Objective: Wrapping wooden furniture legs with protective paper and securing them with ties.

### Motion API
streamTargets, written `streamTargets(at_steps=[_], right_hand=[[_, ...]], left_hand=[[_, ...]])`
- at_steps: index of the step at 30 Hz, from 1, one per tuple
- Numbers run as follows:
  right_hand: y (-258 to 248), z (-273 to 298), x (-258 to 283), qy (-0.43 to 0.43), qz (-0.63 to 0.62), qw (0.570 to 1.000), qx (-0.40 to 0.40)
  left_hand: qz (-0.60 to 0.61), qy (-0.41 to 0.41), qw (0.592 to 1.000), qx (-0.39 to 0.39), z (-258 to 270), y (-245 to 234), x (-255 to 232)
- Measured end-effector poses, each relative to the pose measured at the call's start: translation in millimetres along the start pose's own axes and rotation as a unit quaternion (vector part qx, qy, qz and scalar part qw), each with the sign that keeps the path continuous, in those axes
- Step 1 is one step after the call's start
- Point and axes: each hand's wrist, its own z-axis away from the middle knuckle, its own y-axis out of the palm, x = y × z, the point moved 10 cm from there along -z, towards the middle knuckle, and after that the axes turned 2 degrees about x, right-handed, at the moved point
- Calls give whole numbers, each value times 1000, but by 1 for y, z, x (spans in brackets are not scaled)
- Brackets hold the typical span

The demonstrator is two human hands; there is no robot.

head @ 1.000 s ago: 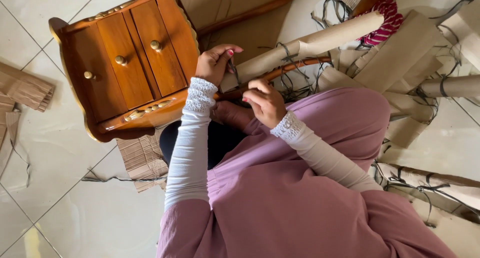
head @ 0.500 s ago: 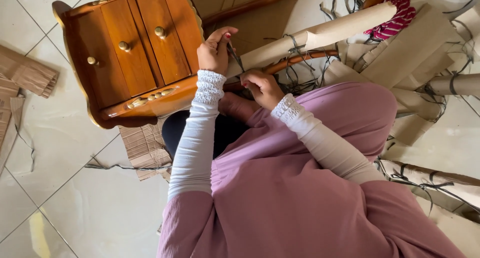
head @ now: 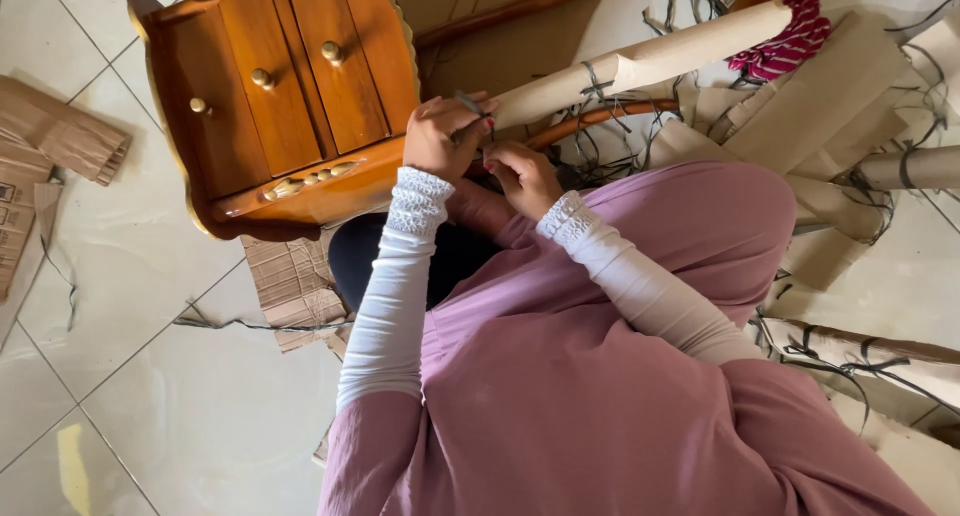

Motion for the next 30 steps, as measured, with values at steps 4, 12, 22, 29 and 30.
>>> streamTargets(at_steps=[4,12,22,29,30], right_hand=[[-5,1,17,-5,-4,1000,-4],[-32,-1,69,-35,-41,999,-6],[-71,-64,111,-88,-32,995,-24],[-66,-78,60,-39,-18,997,-68],[-64,-77,60,-37,-18,997,-68]], left_hand=[[61,-9,997,-38,-8,-13,-11],[149,-162,972,86,-9,3,12],[281,145,945,79,-28,-20,-33],[378,241,889,92,-35,-34,-52],[380,240,889,92,-32,-29,-48]])
